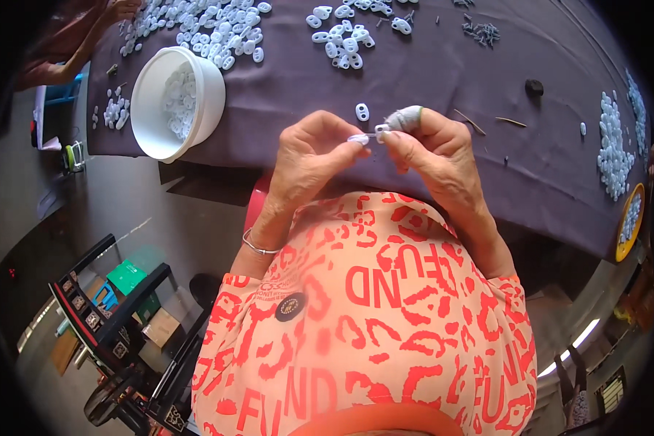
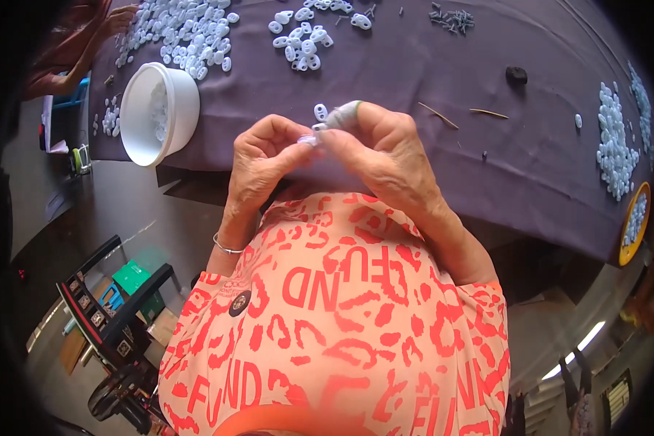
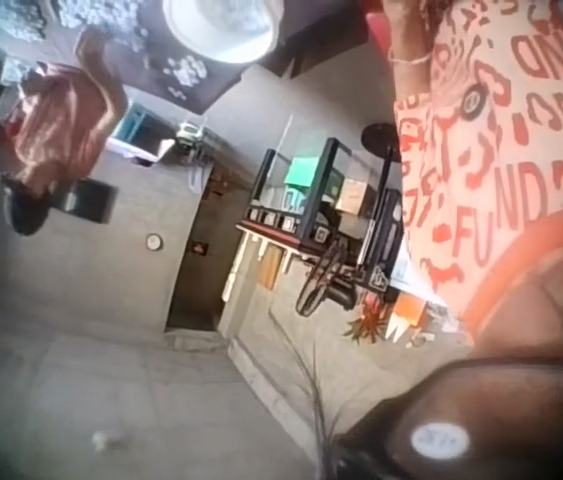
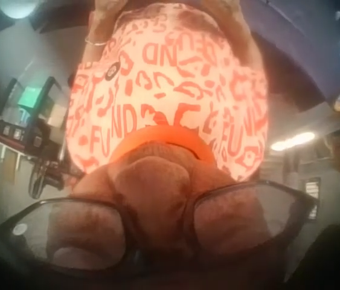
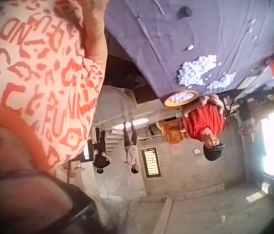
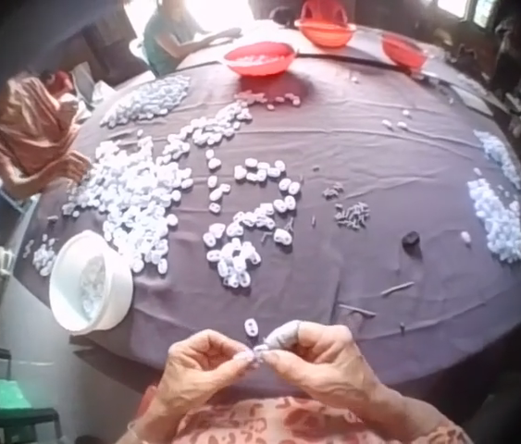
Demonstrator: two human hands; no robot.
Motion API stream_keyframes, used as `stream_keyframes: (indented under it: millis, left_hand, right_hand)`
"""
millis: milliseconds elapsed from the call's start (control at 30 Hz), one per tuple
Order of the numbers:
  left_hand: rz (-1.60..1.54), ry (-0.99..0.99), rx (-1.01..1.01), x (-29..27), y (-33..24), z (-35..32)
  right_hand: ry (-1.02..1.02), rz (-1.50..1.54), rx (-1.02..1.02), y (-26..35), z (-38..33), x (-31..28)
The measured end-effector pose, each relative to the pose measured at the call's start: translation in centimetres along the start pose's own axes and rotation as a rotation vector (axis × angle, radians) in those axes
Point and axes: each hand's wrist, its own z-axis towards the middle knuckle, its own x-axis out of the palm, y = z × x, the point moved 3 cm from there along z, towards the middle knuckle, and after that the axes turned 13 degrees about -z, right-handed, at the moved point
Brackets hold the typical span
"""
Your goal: The person assembles plastic cord lock toggles by inserting springs and fitting the plastic components together by hand.
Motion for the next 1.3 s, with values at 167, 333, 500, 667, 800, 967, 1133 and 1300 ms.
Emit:
stream_keyframes:
  millis: [167,333,500,667,800,967,1133,1300]
  left_hand:
    - [0.046,0.009,-0.038,0.4,0.2,-0.3]
    - [-0.1,-0.029,-0.064,-0.2,0.9,-0.2]
    - [-0.431,-0.03,-0.139,0.0,1.5,0.0]
    - [-0.49,-0.06,-0.185,-0.4,1.5,0.1]
    - [-0.456,-0.081,-0.22,-0.5,1.1,-0.3]
    - [-0.486,-0.063,-0.229,-0.7,1.3,-0.4]
    - [-0.513,-0.061,-0.246,-0.7,1.4,-0.4]
    - [-0.447,-0.049,-0.217,-0.7,1.3,-0.5]
  right_hand:
    - [0.048,0.178,0.035,-1.2,0.9,1.0]
    - [0.058,0.299,0.058,-1.8,1.1,1.3]
    - [0.068,0.299,0.061,-1.5,1.2,1.2]
    - [-0.006,0.206,0.07,-1.0,1.0,0.2]
    - [-0.047,-0.081,0.041,-0.5,0.9,-0.4]
    - [-0.032,-0.227,0.046,-0.4,0.9,-0.5]
    - [-0.016,-0.224,0.072,-0.7,0.9,-0.5]
    - [-0.001,-0.246,0.069,-0.9,0.9,-0.6]
